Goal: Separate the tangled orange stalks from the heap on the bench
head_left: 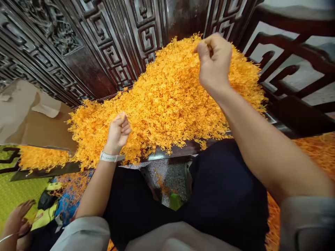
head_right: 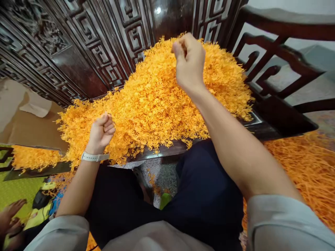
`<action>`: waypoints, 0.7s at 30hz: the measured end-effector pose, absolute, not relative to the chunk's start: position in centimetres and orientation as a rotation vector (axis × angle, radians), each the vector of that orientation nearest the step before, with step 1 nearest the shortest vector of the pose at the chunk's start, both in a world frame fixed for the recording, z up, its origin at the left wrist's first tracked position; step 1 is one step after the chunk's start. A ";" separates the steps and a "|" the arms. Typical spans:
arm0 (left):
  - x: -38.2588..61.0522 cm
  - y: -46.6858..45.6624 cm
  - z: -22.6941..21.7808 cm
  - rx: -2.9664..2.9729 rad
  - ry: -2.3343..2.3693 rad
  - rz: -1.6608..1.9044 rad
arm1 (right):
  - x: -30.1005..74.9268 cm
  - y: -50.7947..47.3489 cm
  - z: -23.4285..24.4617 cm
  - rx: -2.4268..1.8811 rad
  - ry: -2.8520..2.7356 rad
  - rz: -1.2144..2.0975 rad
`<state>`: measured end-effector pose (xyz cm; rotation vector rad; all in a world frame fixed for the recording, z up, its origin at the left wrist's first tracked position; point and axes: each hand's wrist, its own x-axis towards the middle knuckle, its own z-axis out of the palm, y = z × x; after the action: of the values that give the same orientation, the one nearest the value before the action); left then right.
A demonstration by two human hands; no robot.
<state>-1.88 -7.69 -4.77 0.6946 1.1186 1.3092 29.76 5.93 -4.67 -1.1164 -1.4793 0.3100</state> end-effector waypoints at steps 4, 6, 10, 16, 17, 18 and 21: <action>-4.7 -6.9 -2.3 0.598 0.814 1.390 | 30.4 5.3 -6.4 -1.274 -1.777 0.167; -5.4 -6.7 -0.4 0.639 0.705 1.475 | 28.9 4.2 -6.8 -1.256 -1.868 0.109; -5.3 -6.1 4.2 0.779 0.632 1.532 | 25.5 1.9 -6.0 -1.179 -1.975 0.080; -0.8 -3.1 12.0 1.028 0.821 1.497 | 25.5 1.5 -6.0 -1.138 -1.858 0.067; 0.4 -2.6 13.2 1.059 0.828 1.479 | 26.0 1.7 -6.0 -1.156 -1.807 0.084; 1.6 -2.1 14.4 1.085 0.826 1.458 | 26.5 1.8 -6.0 -1.164 -1.759 0.109; 5.6 -1.0 17.1 1.134 0.813 1.380 | 27.1 1.4 -5.3 -1.054 -1.648 0.295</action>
<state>5.64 -0.96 17.06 1.1344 0.8127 1.3795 27.09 1.40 -5.30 -1.0539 -1.6481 0.2947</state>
